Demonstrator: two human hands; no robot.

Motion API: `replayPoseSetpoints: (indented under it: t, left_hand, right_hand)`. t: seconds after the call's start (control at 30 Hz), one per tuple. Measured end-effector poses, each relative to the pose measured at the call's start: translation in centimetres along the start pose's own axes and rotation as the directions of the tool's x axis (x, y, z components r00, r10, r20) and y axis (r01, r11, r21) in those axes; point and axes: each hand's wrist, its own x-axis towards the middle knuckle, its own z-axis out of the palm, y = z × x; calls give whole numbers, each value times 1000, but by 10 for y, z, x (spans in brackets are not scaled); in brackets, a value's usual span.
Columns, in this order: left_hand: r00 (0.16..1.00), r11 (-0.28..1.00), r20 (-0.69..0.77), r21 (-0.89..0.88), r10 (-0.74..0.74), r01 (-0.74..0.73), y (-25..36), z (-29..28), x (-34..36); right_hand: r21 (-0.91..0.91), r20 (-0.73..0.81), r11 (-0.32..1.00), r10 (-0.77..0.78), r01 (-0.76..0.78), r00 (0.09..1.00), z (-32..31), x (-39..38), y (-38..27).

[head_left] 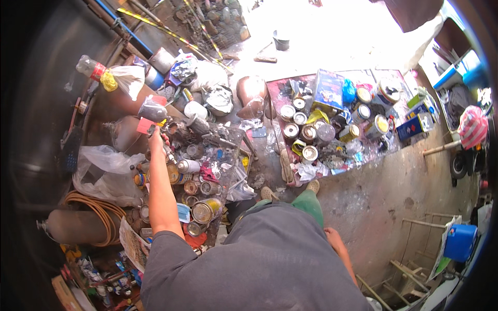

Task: The person uses a spray gun to apply paint to the rear panel of a white car, while also handling paint cans and newspapers at a workbench.

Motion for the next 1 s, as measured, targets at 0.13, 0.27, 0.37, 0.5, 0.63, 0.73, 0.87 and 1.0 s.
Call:
replayPoseSetpoints:
  t: [0.13,0.27,0.37,0.5,0.63,0.73,0.87,1.0]
  left_hand:
    - [999,1000,22,-3,26,-26,-4,-11,7]
    - [1000,999,-12,41,-28,28,4,12,-18]
    - [999,999,-36,46,-22,24,4,5,-21]
    - [1000,1000,-15,-10,1,-1,-2,-3,-7]
    - [1000,1000,28,-23,7,-7,-6,-6,8]
    - [994,998,89,-4,63,-63,-19,-15,43]
    - [991,994,86,35,98,-102,-24,-18,76]
    - [982,993,190,111,12,-33,-33,-33,97]
  right_hand:
    - [-42,-87,985,-173,170,981,-4,-25,-18]
    - [33,8,855,-518,517,856,-23,-83,-98]
    - [316,242,537,-843,783,480,-65,-160,-192]
    - [644,566,177,-764,744,-308,-85,-230,-274]
    - [709,578,-12,-564,705,-590,-68,-253,-309]
    - [676,535,-92,-621,731,-573,-58,-263,-319]
    - [480,551,-322,-614,816,-566,-74,-266,-331]
    - [529,97,-307,-904,791,-416,-70,-252,-319]
